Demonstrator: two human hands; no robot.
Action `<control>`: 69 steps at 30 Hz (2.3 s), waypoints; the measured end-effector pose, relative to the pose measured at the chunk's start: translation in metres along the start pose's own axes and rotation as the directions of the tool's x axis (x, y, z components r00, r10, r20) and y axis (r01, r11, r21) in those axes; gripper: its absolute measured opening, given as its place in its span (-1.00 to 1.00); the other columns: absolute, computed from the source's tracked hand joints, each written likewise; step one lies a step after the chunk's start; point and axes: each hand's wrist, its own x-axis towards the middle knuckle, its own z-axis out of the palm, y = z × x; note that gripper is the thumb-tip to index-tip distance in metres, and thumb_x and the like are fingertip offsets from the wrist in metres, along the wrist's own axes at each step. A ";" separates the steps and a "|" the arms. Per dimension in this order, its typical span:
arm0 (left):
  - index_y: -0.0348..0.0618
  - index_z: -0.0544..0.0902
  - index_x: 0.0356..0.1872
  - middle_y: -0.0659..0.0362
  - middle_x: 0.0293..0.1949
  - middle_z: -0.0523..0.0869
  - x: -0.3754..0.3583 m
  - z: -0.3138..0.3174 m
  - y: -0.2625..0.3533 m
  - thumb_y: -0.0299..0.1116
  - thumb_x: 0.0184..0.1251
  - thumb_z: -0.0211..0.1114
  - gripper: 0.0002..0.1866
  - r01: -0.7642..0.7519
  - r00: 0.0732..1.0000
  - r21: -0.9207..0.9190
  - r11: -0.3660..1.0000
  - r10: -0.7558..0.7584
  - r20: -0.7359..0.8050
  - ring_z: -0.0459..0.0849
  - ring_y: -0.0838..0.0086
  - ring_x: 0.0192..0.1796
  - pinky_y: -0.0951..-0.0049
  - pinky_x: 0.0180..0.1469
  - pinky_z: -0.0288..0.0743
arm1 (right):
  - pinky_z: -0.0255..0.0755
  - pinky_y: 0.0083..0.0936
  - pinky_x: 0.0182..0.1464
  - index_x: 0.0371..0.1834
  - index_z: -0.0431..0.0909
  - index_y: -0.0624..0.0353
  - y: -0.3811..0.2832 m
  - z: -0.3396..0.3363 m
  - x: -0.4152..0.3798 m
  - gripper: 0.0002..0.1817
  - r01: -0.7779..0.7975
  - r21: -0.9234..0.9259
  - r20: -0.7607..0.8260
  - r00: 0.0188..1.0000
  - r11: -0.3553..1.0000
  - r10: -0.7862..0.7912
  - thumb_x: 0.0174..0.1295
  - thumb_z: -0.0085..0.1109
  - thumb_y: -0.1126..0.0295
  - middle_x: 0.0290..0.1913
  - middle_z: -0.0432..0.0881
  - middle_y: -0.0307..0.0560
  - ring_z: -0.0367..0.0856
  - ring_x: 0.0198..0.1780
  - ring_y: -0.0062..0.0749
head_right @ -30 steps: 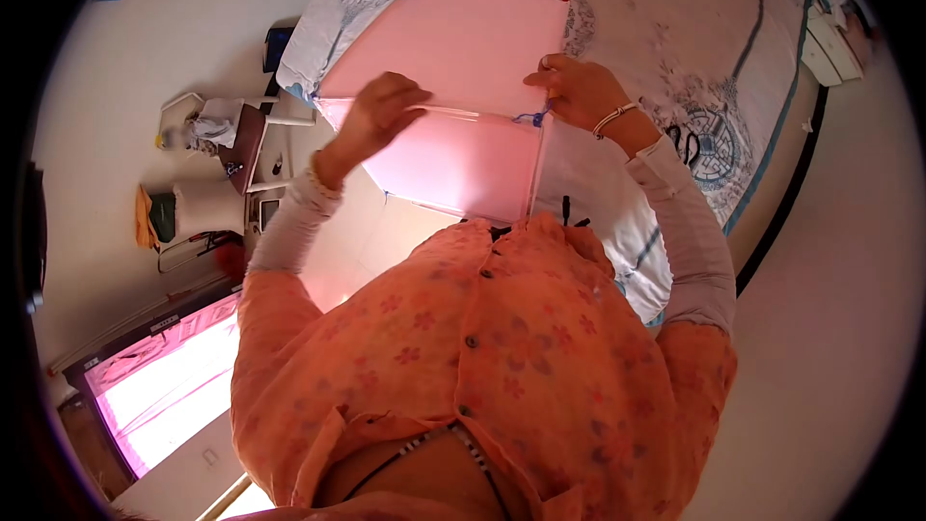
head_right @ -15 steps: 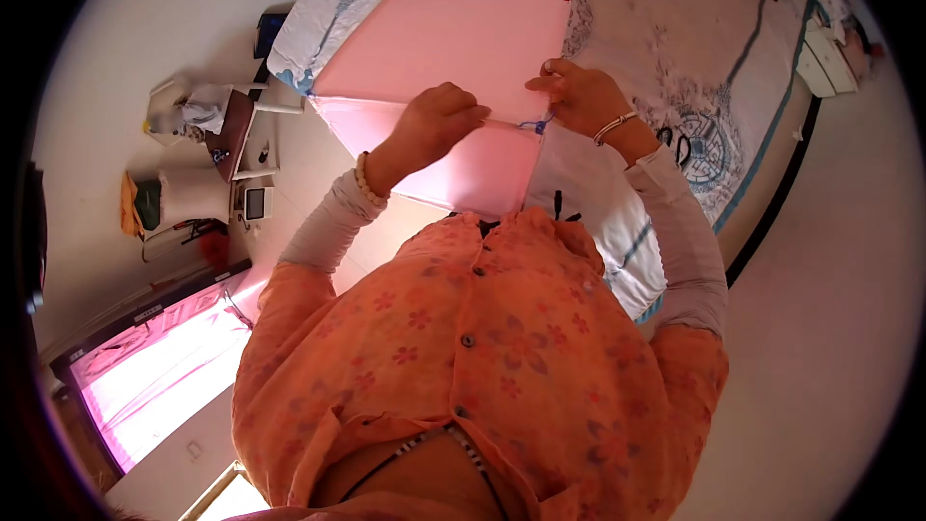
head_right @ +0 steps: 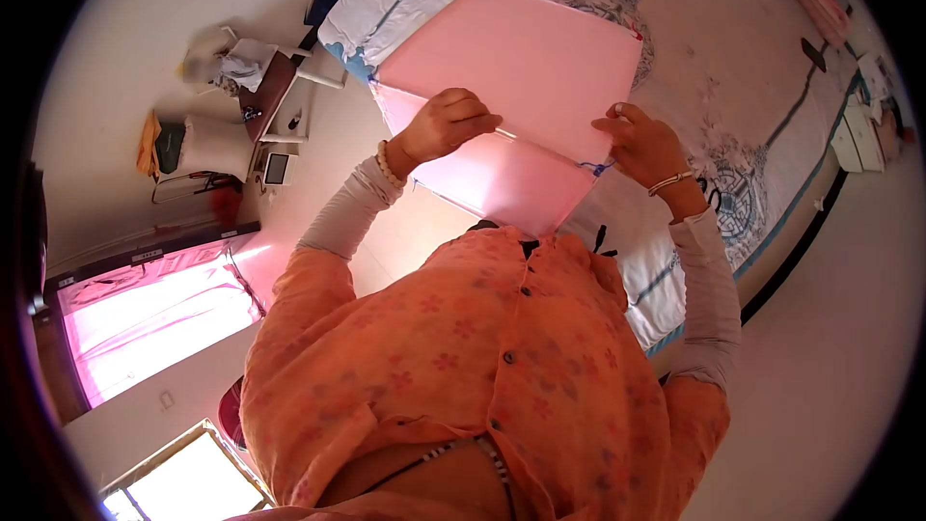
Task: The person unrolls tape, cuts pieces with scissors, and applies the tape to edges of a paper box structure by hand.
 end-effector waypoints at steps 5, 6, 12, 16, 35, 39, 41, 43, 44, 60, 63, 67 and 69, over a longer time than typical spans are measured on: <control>-0.19 0.68 -0.20 0.21 -0.29 0.63 -0.035 -0.038 -0.027 -0.47 -0.02 0.31 -0.73 0.042 0.998 0.133 0.990 -0.047 0.035 0.59 0.38 -0.21 0.41 -0.16 0.50 | 0.51 -0.33 -0.19 -0.09 0.63 -0.04 -0.003 -0.002 0.003 -0.65 -0.001 -0.008 0.038 0.999 1.000 0.001 -0.04 0.27 0.41 -0.05 0.54 -0.18 0.63 -0.21 -0.22; -0.20 0.69 -0.20 0.20 -0.27 0.64 -0.048 -0.045 -0.037 -0.47 -0.03 0.30 -0.72 0.060 0.995 0.166 0.984 -0.073 0.070 0.60 0.37 -0.18 0.41 -0.14 0.50 | 0.52 -0.34 -0.19 -0.09 0.63 -0.04 -0.002 -0.002 0.002 -0.65 -0.010 -0.005 0.037 0.999 1.000 0.010 -0.03 0.26 0.41 -0.04 0.54 -0.19 0.63 -0.21 -0.22; -0.18 0.69 -0.24 0.25 -0.31 0.64 -0.079 -0.086 -0.072 -0.47 -0.02 0.34 -0.75 0.094 0.991 0.289 0.953 -0.118 0.065 0.60 0.39 -0.23 0.43 -0.18 0.50 | 0.52 -0.34 -0.17 -0.08 0.63 -0.03 -0.007 -0.006 0.004 -0.63 -0.029 -0.017 0.063 0.998 0.999 0.030 -0.04 0.23 0.44 -0.01 0.53 -0.18 0.63 -0.19 -0.22; -0.16 0.69 -0.27 0.25 -0.33 0.64 -0.079 -0.093 -0.080 -0.44 -0.01 0.39 -0.79 0.123 0.988 0.266 0.956 -0.144 0.060 0.60 0.38 -0.25 0.43 -0.20 0.50 | 0.52 -0.33 -0.17 -0.06 0.62 -0.04 -0.009 -0.003 0.009 -0.59 -0.022 -0.012 0.046 0.999 1.000 0.022 -0.07 0.22 0.47 0.00 0.53 -0.17 0.63 -0.18 -0.22; -0.07 0.61 -0.21 0.23 -0.20 0.60 -0.062 -0.088 -0.094 -0.20 -0.10 0.46 -0.62 0.237 0.935 0.202 0.950 -0.280 0.219 0.55 0.33 -0.10 0.36 -0.01 0.39 | 0.51 -0.36 -0.10 -0.02 0.60 -0.06 0.001 -0.007 0.018 -0.55 -0.029 0.031 0.039 0.999 0.999 0.027 -0.08 0.16 0.52 0.04 0.52 -0.16 0.61 -0.10 -0.19; -0.05 0.59 -0.10 0.24 -0.09 0.58 -0.033 -0.081 -0.075 -0.16 -0.09 0.47 -0.53 0.239 0.906 0.312 0.919 -0.327 0.269 0.52 0.34 0.01 0.33 0.07 0.33 | 0.51 -0.35 -0.09 -0.03 0.60 -0.04 0.007 -0.005 0.017 -0.56 -0.016 0.036 0.017 1.000 0.999 0.015 -0.07 0.18 0.51 0.03 0.52 -0.15 0.61 -0.10 -0.19; -0.04 0.57 -0.05 0.25 -0.04 0.56 -0.016 -0.072 -0.072 -0.14 -0.10 0.47 -0.49 0.218 0.929 0.313 0.924 -0.295 0.225 0.51 0.35 0.06 0.31 0.09 0.31 | 0.51 -0.35 -0.08 -0.03 0.60 -0.04 0.014 -0.008 0.016 -0.56 0.023 0.049 -0.013 1.000 0.999 -0.022 -0.07 0.19 0.50 0.03 0.52 -0.15 0.61 -0.10 -0.20; -0.02 0.55 0.02 0.25 0.04 0.53 -0.003 -0.069 -0.070 -0.11 -0.10 0.48 -0.42 0.226 0.929 0.349 0.909 -0.309 0.202 0.47 0.36 0.13 0.28 0.10 0.31 | 0.51 -0.36 -0.08 -0.02 0.59 -0.05 0.016 -0.010 0.016 -0.55 -0.042 -0.045 0.040 0.998 0.998 0.043 -0.09 0.23 0.49 0.02 0.53 -0.14 0.62 -0.10 -0.20; -0.02 0.52 0.08 0.22 0.09 0.52 0.004 -0.064 -0.066 -0.15 -0.15 0.50 -0.35 0.223 0.926 0.300 0.927 -0.298 0.233 0.46 0.32 0.15 0.27 0.15 0.28 | 0.51 -0.36 -0.08 -0.02 0.59 -0.05 0.015 -0.009 0.017 -0.55 -0.040 -0.049 0.041 0.998 0.998 0.042 -0.09 0.23 0.49 0.02 0.53 -0.14 0.62 -0.10 -0.20; 0.05 0.42 0.20 0.27 0.12 0.52 0.093 0.022 -0.003 -0.03 -0.14 0.50 -0.22 0.062 0.934 0.085 0.994 -0.087 0.347 0.42 0.39 0.20 0.23 0.12 0.29 | 0.52 -0.36 -0.05 -0.02 0.59 -0.07 0.024 -0.006 0.019 -0.56 -0.018 -0.056 0.015 1.000 0.998 0.019 -0.05 0.17 0.52 0.05 0.55 -0.13 0.61 -0.06 -0.15; 0.04 0.39 0.26 0.21 0.18 0.49 0.060 -0.007 -0.039 0.01 -0.13 0.47 -0.17 0.147 0.935 0.184 0.972 -0.197 0.295 0.36 0.29 0.29 0.14 0.20 0.25 | 0.51 -0.36 -0.06 -0.02 0.59 -0.05 0.020 -0.011 0.018 -0.54 -0.068 0.025 -0.001 0.998 0.997 0.068 -0.05 0.14 0.57 0.05 0.55 -0.17 0.61 -0.06 -0.17; 0.04 0.33 0.33 0.18 0.30 0.40 0.015 -0.045 -0.085 0.08 -0.08 0.43 -0.13 0.193 0.912 0.337 0.921 -0.295 0.286 0.23 0.21 0.40 0.07 0.31 0.15 | 0.51 -0.36 -0.08 -0.01 0.60 -0.05 0.021 -0.013 0.022 -0.53 -0.127 0.075 0.054 0.991 0.989 0.123 -0.07 0.15 0.59 0.04 0.55 -0.21 0.61 -0.08 -0.22; 0.04 0.31 0.35 0.19 0.35 0.34 -0.009 -0.064 -0.107 0.12 -0.09 0.41 -0.09 0.239 0.897 0.382 0.893 -0.354 0.266 0.16 0.20 0.45 0.07 0.35 0.12 | 0.51 -0.37 -0.07 -0.01 0.60 -0.04 0.026 -0.013 0.024 -0.53 -0.109 0.055 0.058 0.993 0.992 0.106 -0.07 0.16 0.58 0.04 0.55 -0.20 0.61 -0.07 -0.22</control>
